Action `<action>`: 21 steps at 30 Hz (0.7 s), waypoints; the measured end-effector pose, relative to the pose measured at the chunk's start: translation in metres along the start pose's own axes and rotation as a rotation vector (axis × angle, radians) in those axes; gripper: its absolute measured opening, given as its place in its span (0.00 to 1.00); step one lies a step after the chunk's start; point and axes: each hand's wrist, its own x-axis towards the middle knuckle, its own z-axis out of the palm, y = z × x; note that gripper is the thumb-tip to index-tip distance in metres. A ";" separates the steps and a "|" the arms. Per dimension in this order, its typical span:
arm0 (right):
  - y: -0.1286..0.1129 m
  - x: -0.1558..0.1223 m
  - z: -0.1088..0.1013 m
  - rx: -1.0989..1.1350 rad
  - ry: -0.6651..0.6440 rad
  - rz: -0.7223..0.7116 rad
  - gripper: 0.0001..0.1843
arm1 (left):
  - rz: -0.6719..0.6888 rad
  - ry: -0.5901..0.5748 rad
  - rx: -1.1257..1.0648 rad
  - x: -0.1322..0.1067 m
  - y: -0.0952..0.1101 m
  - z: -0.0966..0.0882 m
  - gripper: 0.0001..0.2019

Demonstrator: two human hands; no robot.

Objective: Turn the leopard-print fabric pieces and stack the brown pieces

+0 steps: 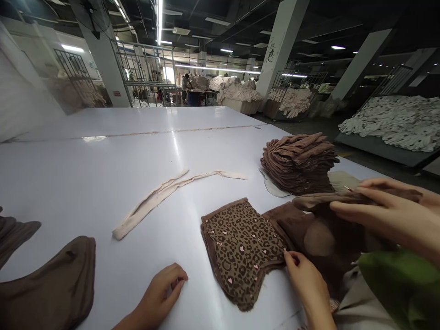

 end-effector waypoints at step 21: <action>-0.063 -0.027 -0.021 0.418 0.136 -0.130 0.30 | -0.193 -0.008 -0.223 0.007 0.004 -0.008 0.10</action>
